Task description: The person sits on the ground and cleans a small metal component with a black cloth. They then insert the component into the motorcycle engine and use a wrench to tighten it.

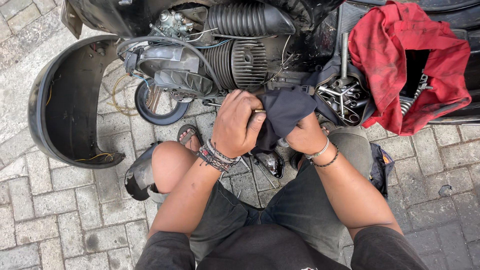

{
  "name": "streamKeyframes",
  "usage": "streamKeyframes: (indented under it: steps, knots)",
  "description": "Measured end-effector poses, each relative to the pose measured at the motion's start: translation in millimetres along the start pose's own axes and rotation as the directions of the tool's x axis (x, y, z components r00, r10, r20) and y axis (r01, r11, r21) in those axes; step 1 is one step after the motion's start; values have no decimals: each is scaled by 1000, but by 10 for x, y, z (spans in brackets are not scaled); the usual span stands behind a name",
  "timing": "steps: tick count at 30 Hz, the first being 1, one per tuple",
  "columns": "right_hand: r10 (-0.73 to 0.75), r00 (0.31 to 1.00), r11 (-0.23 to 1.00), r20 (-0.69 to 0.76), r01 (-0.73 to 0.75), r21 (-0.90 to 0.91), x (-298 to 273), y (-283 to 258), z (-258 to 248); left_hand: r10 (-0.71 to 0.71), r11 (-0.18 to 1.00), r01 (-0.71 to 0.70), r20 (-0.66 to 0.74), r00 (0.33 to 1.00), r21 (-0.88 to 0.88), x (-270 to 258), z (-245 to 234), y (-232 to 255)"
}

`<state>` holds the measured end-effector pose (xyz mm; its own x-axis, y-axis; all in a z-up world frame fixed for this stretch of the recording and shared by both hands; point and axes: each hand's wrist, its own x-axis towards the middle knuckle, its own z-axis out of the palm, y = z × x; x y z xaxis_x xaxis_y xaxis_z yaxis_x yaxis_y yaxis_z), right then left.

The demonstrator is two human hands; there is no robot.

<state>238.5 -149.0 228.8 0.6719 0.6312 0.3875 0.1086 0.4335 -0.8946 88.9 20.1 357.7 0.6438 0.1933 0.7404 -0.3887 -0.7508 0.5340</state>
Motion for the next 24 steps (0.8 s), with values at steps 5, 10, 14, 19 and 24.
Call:
streamKeyframes:
  steps: [5,10,14,19,24]
  knots:
    - [-70,997,993,38,74,-95,-46,-11,13,-63,998,62,17,998,10,-30,-22,-63]
    - [-114,989,978,90,128,-166,57,2,-11,-70,994,71,12,997,-83,69,-25,49]
    - [-110,994,994,21,110,-20,7,323,-104,-78,984,78,8,997,-157,156,-56,107]
    - [-164,972,937,170,207,-280,188,-12,14,-57,988,60,21,998,-141,156,-26,52]
    - [-102,980,924,173,158,-348,209,-290,188,-14,999,15,40,999,-29,95,17,-1]
